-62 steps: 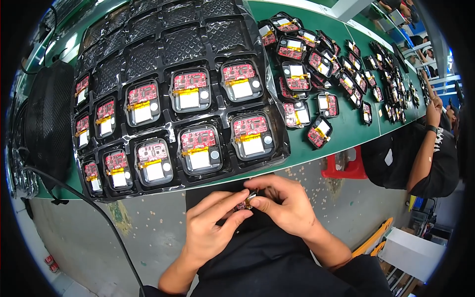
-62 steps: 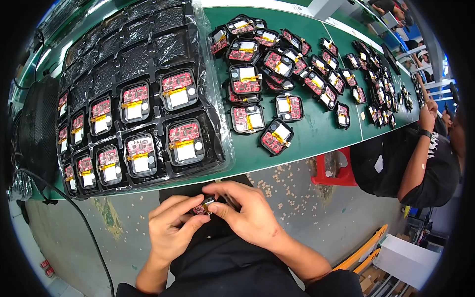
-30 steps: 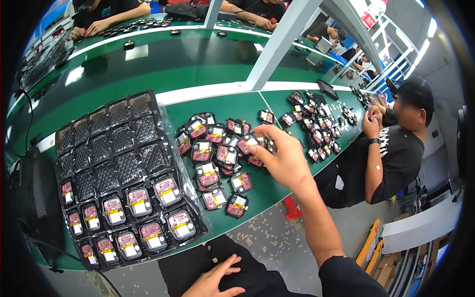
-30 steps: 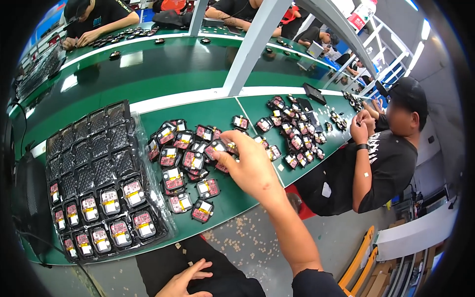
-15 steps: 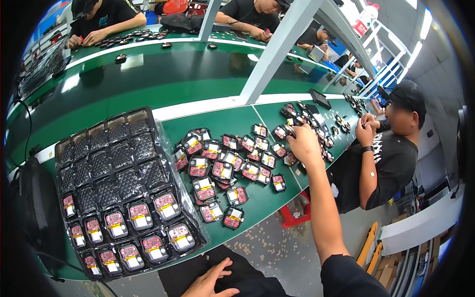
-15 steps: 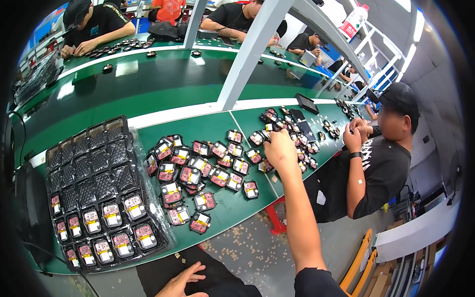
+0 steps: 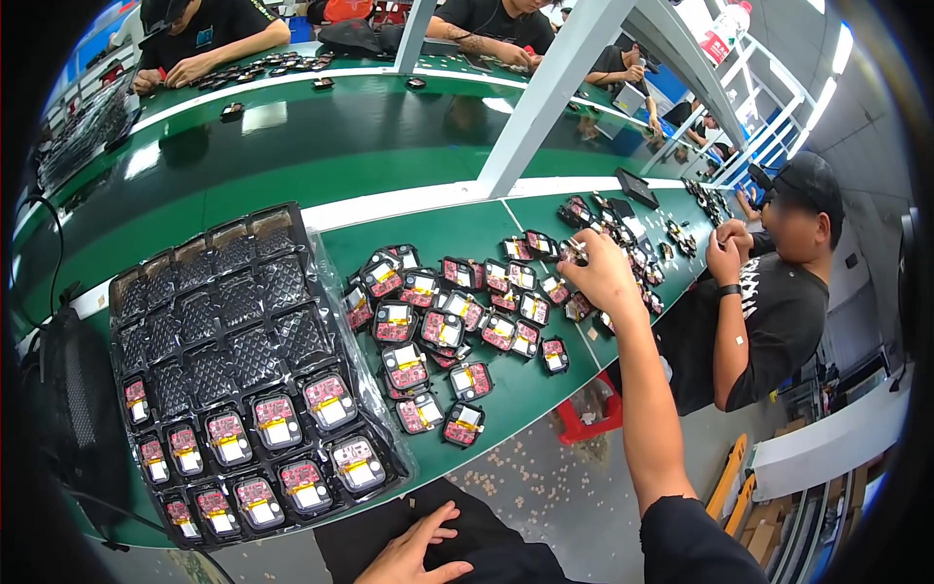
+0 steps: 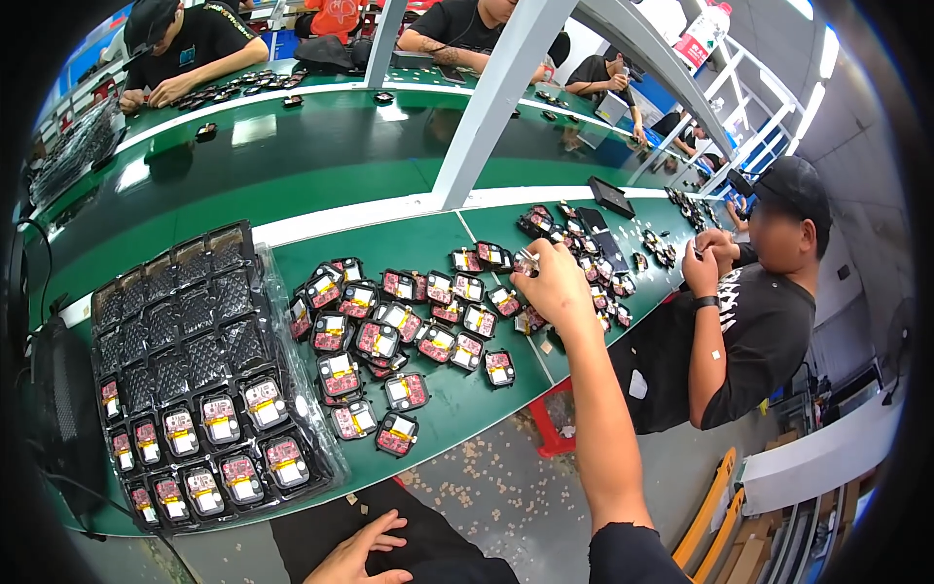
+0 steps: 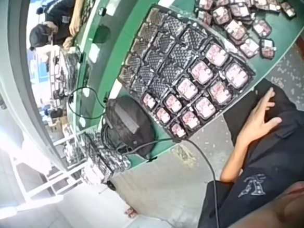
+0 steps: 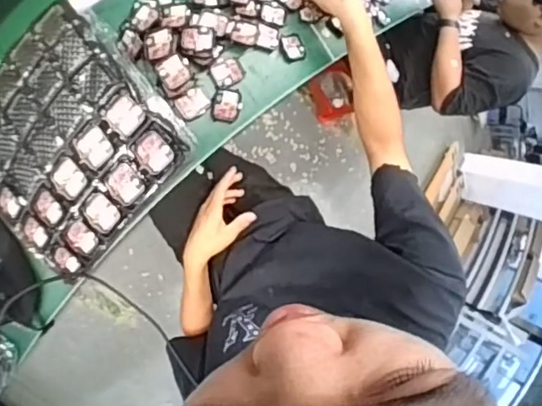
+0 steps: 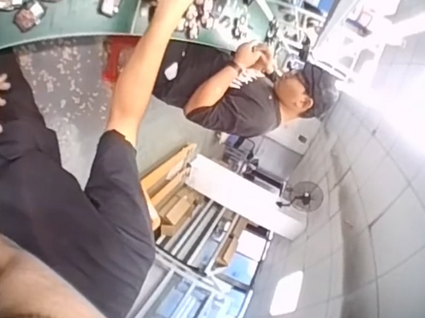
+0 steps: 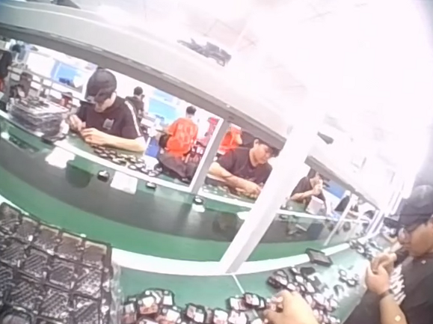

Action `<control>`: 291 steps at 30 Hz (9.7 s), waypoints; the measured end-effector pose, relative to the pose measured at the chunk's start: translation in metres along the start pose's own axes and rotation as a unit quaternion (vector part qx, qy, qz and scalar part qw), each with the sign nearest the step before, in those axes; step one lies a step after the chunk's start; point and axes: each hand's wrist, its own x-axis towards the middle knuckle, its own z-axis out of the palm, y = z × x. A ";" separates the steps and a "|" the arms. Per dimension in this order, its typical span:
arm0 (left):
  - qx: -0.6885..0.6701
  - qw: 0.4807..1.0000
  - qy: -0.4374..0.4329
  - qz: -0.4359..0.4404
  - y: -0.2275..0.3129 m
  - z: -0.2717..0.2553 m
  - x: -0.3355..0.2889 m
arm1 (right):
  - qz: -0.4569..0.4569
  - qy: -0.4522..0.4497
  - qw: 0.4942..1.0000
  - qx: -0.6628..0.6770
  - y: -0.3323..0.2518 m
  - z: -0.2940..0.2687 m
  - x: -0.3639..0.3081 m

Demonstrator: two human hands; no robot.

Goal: Manually assemble and inspect small electronic units using tweezers on a production line.

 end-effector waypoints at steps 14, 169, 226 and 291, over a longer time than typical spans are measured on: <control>-0.006 1.000 0.000 -0.016 -0.003 0.001 0.000 | -0.028 -0.111 0.992 0.047 0.022 -0.011 0.025; -0.058 0.971 0.209 -0.103 0.078 -0.014 -0.023 | -0.341 -0.325 0.835 0.285 -0.127 -0.010 -0.232; -0.125 0.964 0.218 -0.088 0.060 -0.016 -0.027 | -0.188 -0.341 0.857 0.339 -0.123 -0.011 -0.209; 0.077 0.961 0.267 -0.011 0.036 -0.006 -0.027 | -0.066 -0.211 0.881 0.418 -0.164 0.049 -0.273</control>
